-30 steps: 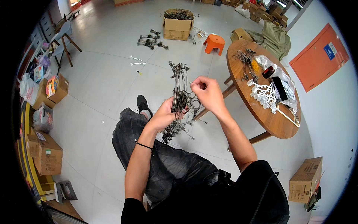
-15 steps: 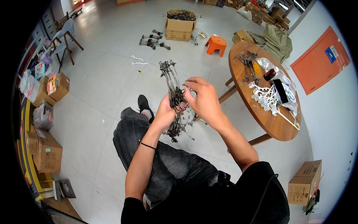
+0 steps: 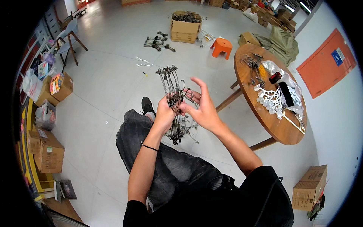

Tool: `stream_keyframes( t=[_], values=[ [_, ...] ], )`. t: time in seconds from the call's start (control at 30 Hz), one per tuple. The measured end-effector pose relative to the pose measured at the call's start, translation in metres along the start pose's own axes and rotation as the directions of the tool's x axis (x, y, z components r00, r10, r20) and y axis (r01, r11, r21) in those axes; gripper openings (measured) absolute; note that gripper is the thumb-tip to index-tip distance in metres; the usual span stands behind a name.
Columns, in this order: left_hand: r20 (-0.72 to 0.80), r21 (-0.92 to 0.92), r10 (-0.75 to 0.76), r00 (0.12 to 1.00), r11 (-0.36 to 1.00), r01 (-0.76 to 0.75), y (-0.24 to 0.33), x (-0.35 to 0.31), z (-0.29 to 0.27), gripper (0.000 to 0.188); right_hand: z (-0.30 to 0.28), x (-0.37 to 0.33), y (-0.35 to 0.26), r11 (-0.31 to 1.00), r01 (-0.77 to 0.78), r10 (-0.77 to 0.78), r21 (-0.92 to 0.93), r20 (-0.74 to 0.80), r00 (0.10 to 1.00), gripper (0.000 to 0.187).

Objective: The person sits on the floor and assembles small metal wire components by hand. They pick up individual wire pieces from the floor, attach them to a central bundle held in the left hand, and occasionally place the assembled bundle into a nearby cardboard box.

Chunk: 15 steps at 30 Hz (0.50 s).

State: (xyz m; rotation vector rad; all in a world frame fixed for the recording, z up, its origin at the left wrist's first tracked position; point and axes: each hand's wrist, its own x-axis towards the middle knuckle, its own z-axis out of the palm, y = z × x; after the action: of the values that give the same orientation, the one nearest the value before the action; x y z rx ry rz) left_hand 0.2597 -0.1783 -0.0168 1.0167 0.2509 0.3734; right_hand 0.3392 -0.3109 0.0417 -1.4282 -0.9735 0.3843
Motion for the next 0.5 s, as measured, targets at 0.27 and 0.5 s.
stream_keyframes(
  t=[0.27, 0.5],
  values=[
    [0.034, 0.035, 0.033, 0.999, 0.999, -0.035, 0.001, -0.003, -0.004, 0.041, 0.022, 0.007, 0.025, 0.983, 0.137, -0.129, -0.118, 0.075, 0.989, 0.112],
    [0.090, -0.042, -0.105, 0.990, 0.993, 0.109, 0.014, -0.012, 0.008, 0.035, 0.028, 0.010, 0.025, 0.971, 0.199, -0.215, -0.130, -0.119, 0.969, 0.086]
  ],
)
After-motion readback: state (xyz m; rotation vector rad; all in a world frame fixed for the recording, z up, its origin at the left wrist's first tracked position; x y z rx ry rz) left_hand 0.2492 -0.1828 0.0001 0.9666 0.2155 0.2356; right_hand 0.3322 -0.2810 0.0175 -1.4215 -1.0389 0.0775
